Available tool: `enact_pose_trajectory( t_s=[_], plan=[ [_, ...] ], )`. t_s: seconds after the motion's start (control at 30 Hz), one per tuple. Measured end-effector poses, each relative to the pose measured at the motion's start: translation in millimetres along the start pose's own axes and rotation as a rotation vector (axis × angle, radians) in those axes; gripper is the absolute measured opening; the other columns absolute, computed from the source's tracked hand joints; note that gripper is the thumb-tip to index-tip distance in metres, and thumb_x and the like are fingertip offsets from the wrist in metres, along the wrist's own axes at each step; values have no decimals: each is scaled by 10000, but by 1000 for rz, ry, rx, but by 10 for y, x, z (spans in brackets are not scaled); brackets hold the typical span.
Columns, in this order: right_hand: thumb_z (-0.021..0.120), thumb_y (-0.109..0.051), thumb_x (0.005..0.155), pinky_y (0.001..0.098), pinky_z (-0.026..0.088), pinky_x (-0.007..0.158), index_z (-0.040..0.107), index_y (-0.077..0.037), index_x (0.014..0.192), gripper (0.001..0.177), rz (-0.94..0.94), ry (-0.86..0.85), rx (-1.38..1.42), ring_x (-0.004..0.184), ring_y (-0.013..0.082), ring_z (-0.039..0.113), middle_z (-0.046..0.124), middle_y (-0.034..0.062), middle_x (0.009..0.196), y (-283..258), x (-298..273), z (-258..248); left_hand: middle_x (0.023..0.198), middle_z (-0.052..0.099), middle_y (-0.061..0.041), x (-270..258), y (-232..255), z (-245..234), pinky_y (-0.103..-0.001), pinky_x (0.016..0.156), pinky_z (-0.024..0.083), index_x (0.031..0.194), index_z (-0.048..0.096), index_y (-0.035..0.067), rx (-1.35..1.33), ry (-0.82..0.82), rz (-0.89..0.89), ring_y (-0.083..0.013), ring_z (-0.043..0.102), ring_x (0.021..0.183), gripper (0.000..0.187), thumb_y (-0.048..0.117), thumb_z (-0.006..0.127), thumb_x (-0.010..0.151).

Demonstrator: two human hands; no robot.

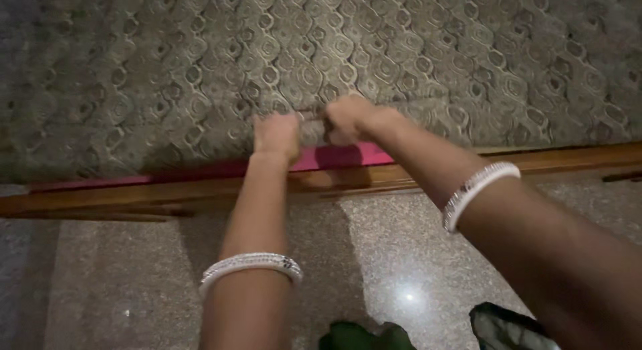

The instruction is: The person folds a red pillow and a red patterned blanket on a bed, then folds a floral bedsheet and a grey patterned mat. The person also picks up a floral cloth from a nearby chair.

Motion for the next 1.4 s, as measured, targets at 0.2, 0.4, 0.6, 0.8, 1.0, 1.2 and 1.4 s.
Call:
enact_pose_trajectory(
  t_s=[0.2,0.4,0.6,0.8,1.0,1.2,1.4],
  plan=[
    [705,-442,890,673,202,1184,-116,-198,1621,1126,83,-120,-251,1488,614,23,-90,339,1639,-313,-351,460,1701,63,-11,-339,97,208,-650,1192,184,1602,181,386,-4,-66,43,-311,104,1555,953,197,741,855],
    [703,-404,867,549,422,1161,322,-95,1578,864,141,-297,-308,1469,465,406,353,290,1589,-405,-89,258,1733,-1,10,-614,24,191,-626,1226,186,1632,132,317,10,-156,67,-274,85,1585,1012,216,771,854],
    [734,-270,807,517,488,967,685,-66,1216,459,-80,210,17,1227,441,564,587,256,1357,-1244,353,-65,1712,78,-72,-706,-1118,7,-627,1177,263,1622,186,184,113,-69,-86,-304,170,1550,883,231,714,915],
    [776,-264,764,489,508,938,692,-69,956,287,-474,498,68,1100,364,614,642,152,1081,-2687,866,-8,1217,767,-95,-833,-2893,97,-510,835,627,1166,784,124,83,-116,-550,-309,726,1117,221,177,620,1027],
    [750,-338,789,496,524,871,682,-74,1038,369,-583,538,-108,1102,302,602,636,98,1080,-3919,1648,80,1058,776,-134,-1054,-3924,214,-486,1007,503,983,783,136,148,40,-257,-317,724,1054,164,136,619,984],
    [745,-318,835,494,545,766,592,-81,1228,484,-441,440,-457,1165,293,569,557,101,1235,-4114,1973,15,1372,579,-120,-1180,-4213,206,-458,1159,407,1378,556,98,-6,201,-91,-312,501,1357,623,16,763,797],
    [782,-385,747,605,538,803,497,-40,1290,704,-153,362,-485,1238,418,518,514,204,1303,-4296,1950,-56,1613,276,-221,-765,-4311,180,-526,1213,253,1571,259,56,27,71,-264,-416,291,1474,1095,175,902,693]
  ],
)
Point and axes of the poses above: each hand's wrist, its own x-axis towards the middle knuckle, its own z-axis out of the palm, y = z × x, the point moved 4 cm from there along x, towards the middle knuckle
